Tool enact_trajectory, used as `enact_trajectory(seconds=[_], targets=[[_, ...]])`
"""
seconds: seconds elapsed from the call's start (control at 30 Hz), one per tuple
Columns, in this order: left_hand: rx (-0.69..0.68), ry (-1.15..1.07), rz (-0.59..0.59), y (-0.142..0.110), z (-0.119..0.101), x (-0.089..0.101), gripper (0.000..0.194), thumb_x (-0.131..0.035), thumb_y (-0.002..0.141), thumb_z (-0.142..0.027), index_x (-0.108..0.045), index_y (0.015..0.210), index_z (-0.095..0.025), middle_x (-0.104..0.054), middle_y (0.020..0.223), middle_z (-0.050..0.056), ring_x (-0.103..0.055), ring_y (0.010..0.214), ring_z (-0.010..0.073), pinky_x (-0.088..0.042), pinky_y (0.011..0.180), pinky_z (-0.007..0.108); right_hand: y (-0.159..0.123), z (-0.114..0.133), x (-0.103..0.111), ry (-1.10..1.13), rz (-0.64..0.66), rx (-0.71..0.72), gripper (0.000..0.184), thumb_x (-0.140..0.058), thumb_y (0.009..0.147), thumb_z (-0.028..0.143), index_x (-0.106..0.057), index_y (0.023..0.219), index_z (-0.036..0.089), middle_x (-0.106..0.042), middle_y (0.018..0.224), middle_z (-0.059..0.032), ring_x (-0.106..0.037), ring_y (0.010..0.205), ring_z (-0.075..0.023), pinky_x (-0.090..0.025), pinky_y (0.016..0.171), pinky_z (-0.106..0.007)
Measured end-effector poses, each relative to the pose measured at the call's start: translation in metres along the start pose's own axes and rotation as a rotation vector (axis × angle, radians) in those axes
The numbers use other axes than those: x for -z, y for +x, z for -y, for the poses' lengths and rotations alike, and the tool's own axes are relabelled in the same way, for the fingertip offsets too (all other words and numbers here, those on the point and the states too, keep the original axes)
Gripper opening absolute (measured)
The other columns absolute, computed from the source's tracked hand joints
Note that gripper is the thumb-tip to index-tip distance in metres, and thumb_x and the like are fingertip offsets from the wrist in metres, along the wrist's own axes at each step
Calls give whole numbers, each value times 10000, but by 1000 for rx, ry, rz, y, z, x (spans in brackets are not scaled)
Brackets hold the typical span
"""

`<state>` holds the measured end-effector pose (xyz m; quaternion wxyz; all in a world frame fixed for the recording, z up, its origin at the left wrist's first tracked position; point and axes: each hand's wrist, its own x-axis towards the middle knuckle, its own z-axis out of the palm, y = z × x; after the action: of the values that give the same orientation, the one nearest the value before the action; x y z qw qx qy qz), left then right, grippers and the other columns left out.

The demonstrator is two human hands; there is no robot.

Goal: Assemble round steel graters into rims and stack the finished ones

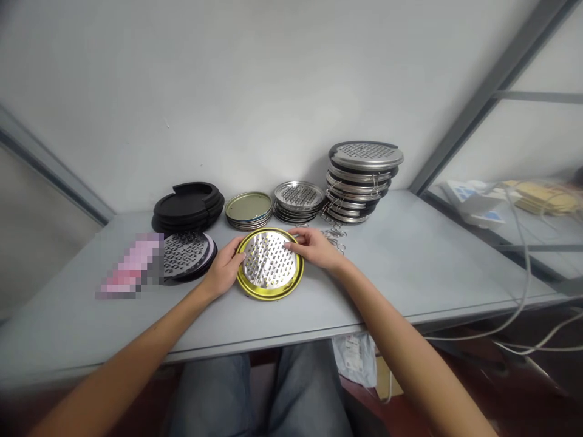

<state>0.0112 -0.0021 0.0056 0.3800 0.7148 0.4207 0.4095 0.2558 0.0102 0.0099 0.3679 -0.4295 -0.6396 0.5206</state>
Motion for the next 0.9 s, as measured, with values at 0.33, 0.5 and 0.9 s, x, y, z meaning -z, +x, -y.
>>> enact_trajectory(seconds=[0.33, 0.5, 0.9], targets=[[-27, -15, 24, 0, 0, 2, 415, -416, 835, -122, -545, 1229, -148, -647, 1161, 68, -584, 1070, 210, -438, 956, 327, 1, -1, -1, 7, -16, 0, 518, -731, 714, 424, -630, 1137, 143, -670, 722, -14, -568, 613, -124, -424, 559, -244], [-44, -29, 45, 1, 1, 3, 411, -431, 863, -152, -523, 1264, -146, -625, 1214, 82, -565, 1127, 215, -413, 1002, 339, 1, -1, 0, -3, -40, 16, 520, -730, 715, 421, -630, 1146, 148, -665, 714, -13, -570, 614, -130, -436, 563, -252], [-26, 21, 19, 3, 7, 1, 350, -439, 919, -242, -535, 1244, -155, -627, 1217, 92, -580, 1111, 219, -410, 1014, 354, 0, 2, -4, -20, -56, 47, 482, -709, 749, 405, -617, 1169, 188, -702, 855, -37, -633, 736, -175, -508, 658, -295]])
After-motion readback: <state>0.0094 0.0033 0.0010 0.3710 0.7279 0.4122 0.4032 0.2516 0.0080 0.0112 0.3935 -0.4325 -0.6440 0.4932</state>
